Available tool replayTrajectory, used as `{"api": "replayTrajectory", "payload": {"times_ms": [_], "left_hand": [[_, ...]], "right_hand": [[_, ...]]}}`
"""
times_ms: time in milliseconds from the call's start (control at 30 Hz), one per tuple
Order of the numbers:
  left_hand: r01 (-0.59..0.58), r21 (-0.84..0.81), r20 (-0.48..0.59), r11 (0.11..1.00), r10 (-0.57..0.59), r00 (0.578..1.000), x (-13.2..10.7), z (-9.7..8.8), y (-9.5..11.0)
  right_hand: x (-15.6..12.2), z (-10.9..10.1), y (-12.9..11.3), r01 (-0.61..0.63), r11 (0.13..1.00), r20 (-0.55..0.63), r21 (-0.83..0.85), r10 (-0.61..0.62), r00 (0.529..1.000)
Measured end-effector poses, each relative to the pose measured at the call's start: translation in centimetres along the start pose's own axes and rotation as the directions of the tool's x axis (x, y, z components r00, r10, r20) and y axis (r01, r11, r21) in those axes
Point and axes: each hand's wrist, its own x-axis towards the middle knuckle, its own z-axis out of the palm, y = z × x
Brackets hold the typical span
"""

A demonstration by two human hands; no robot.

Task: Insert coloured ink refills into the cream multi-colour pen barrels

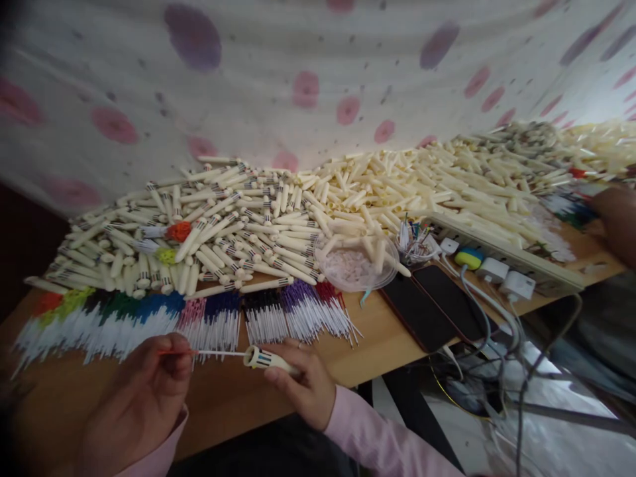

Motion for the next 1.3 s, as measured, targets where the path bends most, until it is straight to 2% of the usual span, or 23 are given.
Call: {"api": "replayTrajectory", "payload": {"times_ms": [533, 633, 900, 1133, 1300], "left_hand": [[0.139, -0.021, 0.147, 0.99, -0.135, 0.98, 1.3, 0.4, -0.9], [0.167, -0.011, 0.146, 0.986, -0.163, 0.976, 1.3, 0.3, -0.9], [0.147, 0.031, 0.22, 0.989, -0.15, 0.964, 1.6, -0.5, -1.1], [0.242, 0.036, 0.265, 0.969, -0.243, 0.933, 1.5, 0.3, -2.7], [0.206, 0.115, 0.278, 0.972, -0.231, 0.933, 1.5, 0.8, -3.7]], "right_hand": [[0.4, -0.3, -0.3, -0.03, 0.998, 0.054, 0.049, 0.028, 0.998], [0.4, -0.3, -0.2, -0.044, 0.998, 0.064, 0.051, 0.04, 0.997], [0.3, -0.2, -0.1, -0.054, 0.998, 0.063, 0.018, 0.052, 0.997], [0.5, 0.0, 0.0, -0.056, 0.997, 0.022, 0.055, 0.054, 0.998], [0.4, 0.0, 0.0, -0.066, 0.994, -0.006, 0.087, 0.067, 0.998]]}}
